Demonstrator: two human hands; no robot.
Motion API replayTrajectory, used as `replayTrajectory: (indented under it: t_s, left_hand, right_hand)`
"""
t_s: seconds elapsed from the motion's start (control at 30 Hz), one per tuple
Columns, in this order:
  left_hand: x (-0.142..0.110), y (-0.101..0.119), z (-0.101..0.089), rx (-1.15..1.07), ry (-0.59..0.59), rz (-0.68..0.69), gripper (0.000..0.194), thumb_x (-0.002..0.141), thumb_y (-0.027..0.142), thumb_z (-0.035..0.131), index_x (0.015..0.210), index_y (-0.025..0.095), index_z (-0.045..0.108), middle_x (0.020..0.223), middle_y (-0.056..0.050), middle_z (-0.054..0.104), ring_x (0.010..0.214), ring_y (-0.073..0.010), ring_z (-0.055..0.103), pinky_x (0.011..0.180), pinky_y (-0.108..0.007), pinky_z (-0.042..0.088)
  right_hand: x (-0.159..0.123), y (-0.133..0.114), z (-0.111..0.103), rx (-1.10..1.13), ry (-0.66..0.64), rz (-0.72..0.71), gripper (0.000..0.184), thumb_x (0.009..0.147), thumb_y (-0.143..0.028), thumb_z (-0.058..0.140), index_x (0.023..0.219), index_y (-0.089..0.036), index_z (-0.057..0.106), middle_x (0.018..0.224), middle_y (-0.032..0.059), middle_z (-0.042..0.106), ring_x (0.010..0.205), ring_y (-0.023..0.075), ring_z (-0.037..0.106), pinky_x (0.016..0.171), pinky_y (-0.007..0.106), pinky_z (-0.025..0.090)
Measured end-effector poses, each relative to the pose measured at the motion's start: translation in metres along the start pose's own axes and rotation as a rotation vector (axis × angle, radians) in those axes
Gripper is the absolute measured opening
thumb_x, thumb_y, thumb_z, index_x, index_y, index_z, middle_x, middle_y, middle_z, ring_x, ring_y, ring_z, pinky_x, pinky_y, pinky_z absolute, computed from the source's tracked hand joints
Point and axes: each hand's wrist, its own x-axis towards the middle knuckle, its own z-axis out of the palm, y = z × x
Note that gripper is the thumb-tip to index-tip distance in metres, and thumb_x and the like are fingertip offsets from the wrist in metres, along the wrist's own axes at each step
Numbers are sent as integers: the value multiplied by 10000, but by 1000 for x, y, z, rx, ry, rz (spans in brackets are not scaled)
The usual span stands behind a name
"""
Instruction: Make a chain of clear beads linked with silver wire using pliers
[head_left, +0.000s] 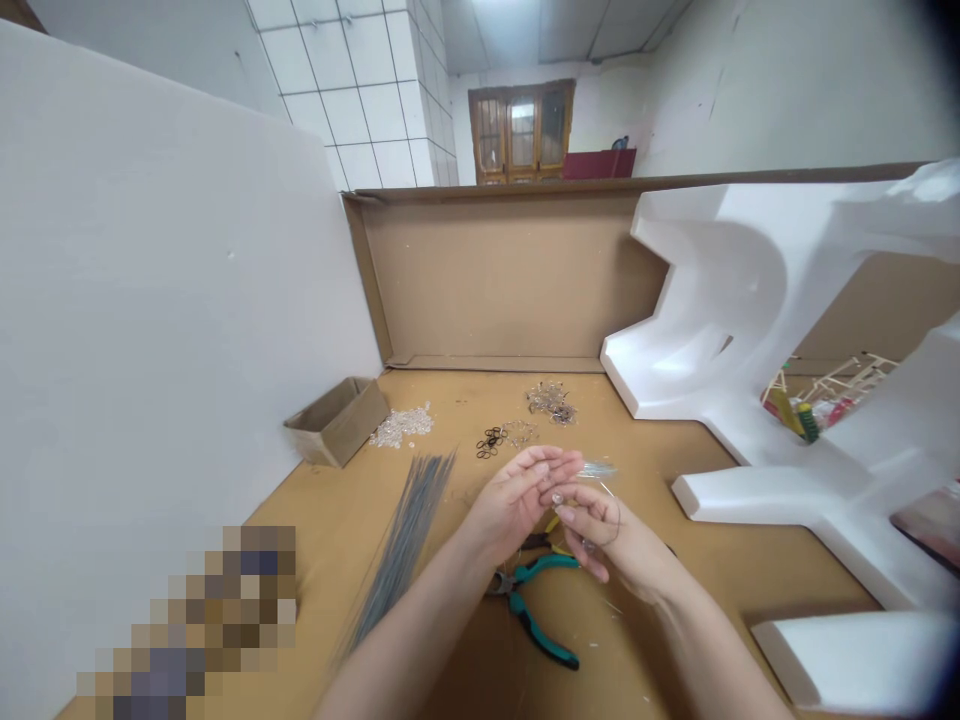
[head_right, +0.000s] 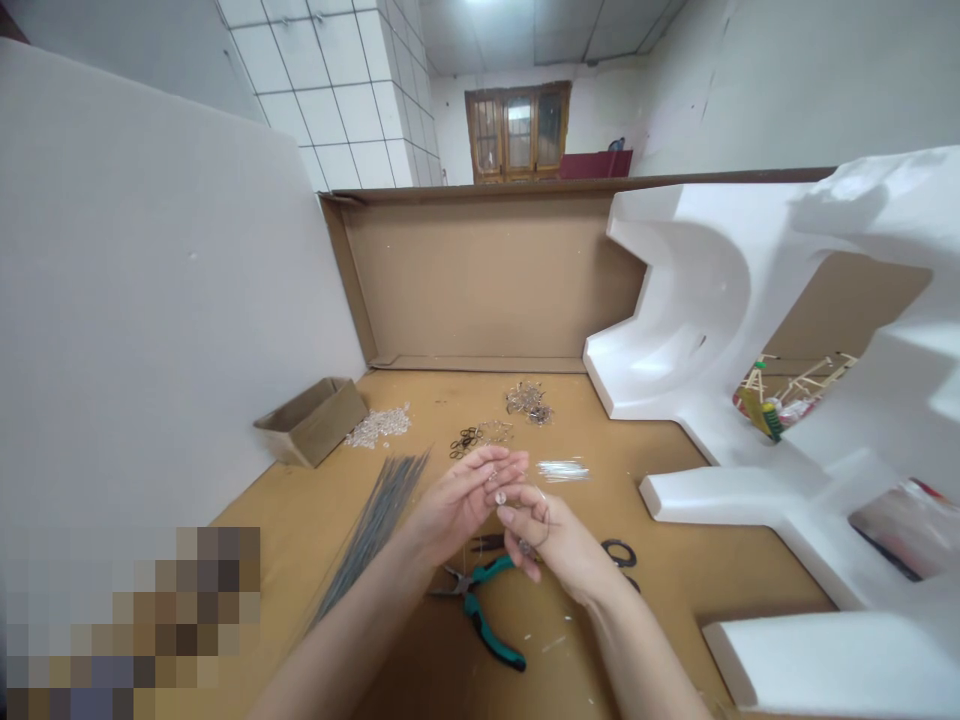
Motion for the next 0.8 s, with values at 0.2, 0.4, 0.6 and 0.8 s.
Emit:
replayTrajectory:
  t_s: [0.2, 0.4, 0.6, 0.8]
  left_hand:
    - [3, -12, -3, 64, 92, 21, 186, 779, 197, 584, 937, 115, 640, 1092, -119, 623, 1080, -201, 544, 962, -318, 379]
    - [-1, -10, 5, 39, 61, 35, 275, 769, 164, 571, 1036, 117, 617, 1198, -138, 560, 1171, -237, 470, 1026, -361, 305]
    - [-1, -8, 4, 50, 56, 79, 276, 780, 191, 578, 1046, 124, 558, 1157, -145, 579, 1113, -237, 519, 993, -384, 335]
    - [-4, -2, 7, 82, 22, 92, 288, 782, 215, 582, 1055, 138, 531, 1152, -149, 578, 1101, -232, 530, 977, -371, 347]
  right_hand:
    - [4, 3, 0, 16, 31, -22, 339, 805, -444, 533, 1003, -170, 514, 468, -70, 497, 312, 41, 320, 358, 182, 205]
    - [6, 4, -1, -10, 76, -24, 340, 801, -460, 531, 983, -173, 508, 443, -78, 482, 302, 48, 329, 352, 180, 204]
    - [5, 4, -2, -8, 62, -19, 324, 804, -439, 534, 978, -166, 519, 457, -71, 502, 304, 40, 331, 353, 181, 210]
    - [3, 4, -2, 13, 57, 11, 350, 788, -442, 555, 990, -158, 528, 456, -69, 500, 305, 44, 327, 350, 185, 195]
